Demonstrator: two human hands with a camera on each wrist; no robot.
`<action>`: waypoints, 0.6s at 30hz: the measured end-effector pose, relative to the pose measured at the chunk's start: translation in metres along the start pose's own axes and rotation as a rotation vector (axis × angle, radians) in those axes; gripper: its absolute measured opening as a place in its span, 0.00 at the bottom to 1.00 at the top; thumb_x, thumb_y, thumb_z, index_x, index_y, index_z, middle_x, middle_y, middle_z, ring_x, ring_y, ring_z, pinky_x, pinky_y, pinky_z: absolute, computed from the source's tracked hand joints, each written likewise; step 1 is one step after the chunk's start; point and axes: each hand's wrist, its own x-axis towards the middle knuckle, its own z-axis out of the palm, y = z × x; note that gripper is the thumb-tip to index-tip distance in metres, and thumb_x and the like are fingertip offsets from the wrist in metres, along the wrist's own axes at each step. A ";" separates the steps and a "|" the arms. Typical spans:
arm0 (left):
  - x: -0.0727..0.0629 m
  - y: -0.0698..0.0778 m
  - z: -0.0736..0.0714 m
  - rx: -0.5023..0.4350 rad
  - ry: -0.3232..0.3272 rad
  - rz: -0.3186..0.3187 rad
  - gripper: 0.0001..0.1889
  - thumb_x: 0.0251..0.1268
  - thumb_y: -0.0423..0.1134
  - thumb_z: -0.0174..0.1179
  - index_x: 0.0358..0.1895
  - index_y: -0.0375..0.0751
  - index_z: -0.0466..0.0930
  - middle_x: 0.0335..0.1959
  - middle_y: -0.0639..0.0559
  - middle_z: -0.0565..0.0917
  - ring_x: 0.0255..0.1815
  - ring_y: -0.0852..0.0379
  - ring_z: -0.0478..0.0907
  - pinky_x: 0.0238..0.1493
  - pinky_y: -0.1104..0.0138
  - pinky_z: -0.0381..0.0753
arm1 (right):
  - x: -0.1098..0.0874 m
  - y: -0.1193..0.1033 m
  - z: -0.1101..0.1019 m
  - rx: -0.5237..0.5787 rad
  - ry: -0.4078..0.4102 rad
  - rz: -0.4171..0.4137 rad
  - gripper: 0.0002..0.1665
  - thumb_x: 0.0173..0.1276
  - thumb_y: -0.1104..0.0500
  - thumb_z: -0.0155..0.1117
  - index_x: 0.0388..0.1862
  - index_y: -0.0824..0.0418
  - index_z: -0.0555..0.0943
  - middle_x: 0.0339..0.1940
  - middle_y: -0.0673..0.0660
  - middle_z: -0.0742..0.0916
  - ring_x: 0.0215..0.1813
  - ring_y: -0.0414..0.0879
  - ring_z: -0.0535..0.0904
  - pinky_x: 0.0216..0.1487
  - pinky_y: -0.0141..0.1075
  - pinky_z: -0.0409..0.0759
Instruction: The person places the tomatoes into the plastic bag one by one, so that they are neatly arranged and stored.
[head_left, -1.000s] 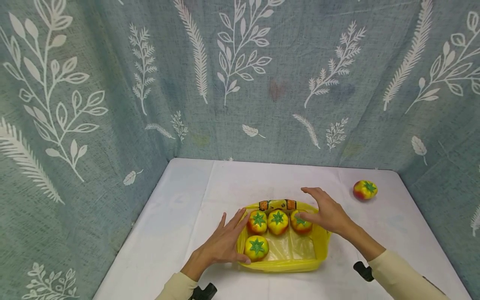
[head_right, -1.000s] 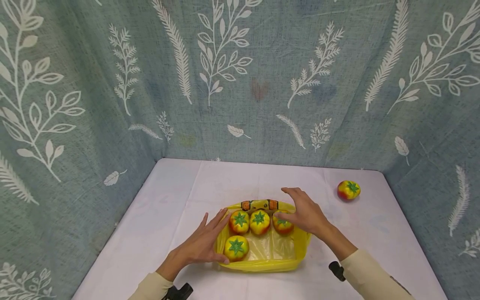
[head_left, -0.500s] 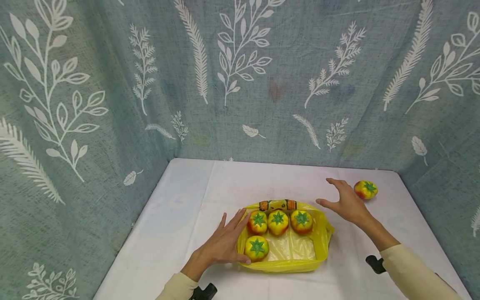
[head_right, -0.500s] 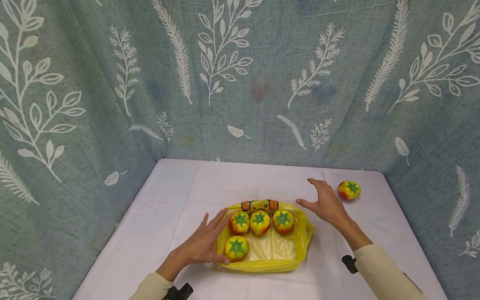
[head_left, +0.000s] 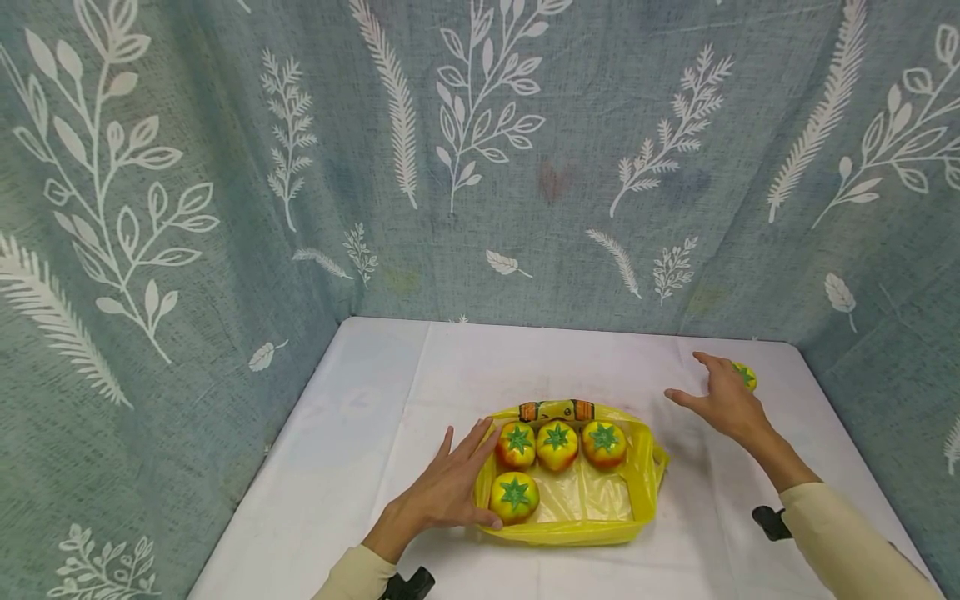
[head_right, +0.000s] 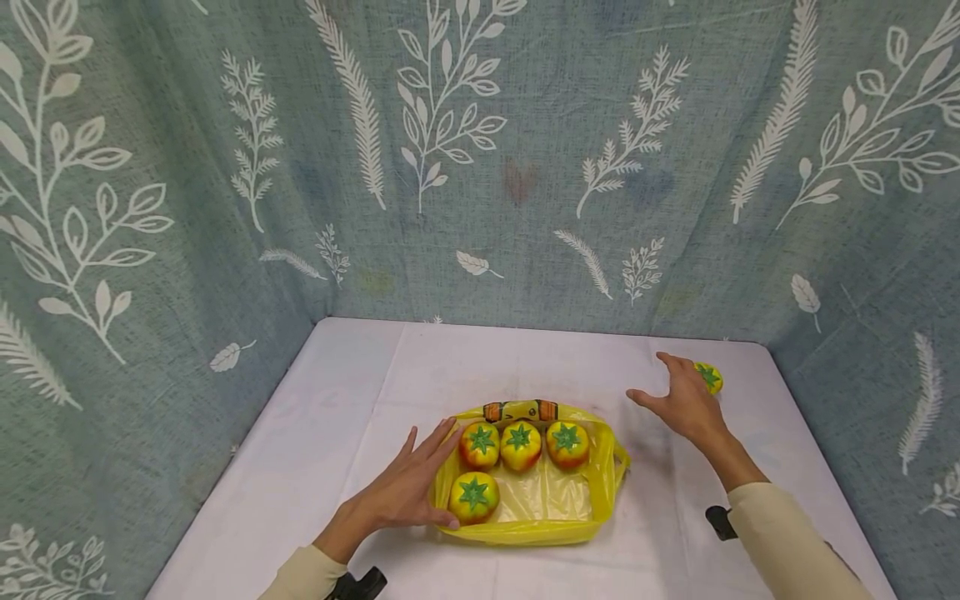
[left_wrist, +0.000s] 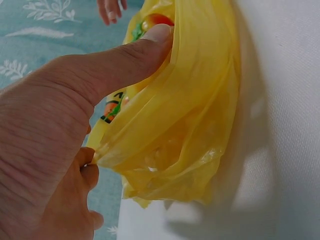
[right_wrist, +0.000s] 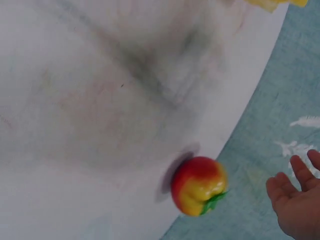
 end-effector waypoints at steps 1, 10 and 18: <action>0.000 0.000 0.000 0.001 -0.002 -0.003 0.69 0.42 0.69 0.75 0.83 0.42 0.46 0.84 0.43 0.43 0.83 0.49 0.43 0.77 0.41 0.36 | 0.001 0.002 -0.001 -0.003 0.006 0.009 0.61 0.62 0.34 0.71 0.76 0.74 0.58 0.69 0.80 0.65 0.61 0.72 0.69 0.55 0.72 0.72; 0.001 -0.001 0.001 0.008 0.000 0.000 0.69 0.42 0.70 0.75 0.83 0.42 0.46 0.84 0.43 0.43 0.83 0.49 0.43 0.77 0.41 0.37 | 0.004 0.023 -0.001 -0.004 0.059 0.076 0.59 0.62 0.38 0.72 0.75 0.75 0.58 0.66 0.83 0.63 0.61 0.76 0.64 0.55 0.73 0.71; 0.000 0.000 0.000 -0.008 0.010 0.008 0.69 0.42 0.70 0.75 0.83 0.41 0.46 0.83 0.42 0.44 0.83 0.48 0.45 0.76 0.39 0.38 | 0.008 0.034 -0.002 0.031 0.043 0.167 0.60 0.62 0.40 0.73 0.76 0.73 0.54 0.69 0.84 0.60 0.61 0.77 0.62 0.56 0.73 0.71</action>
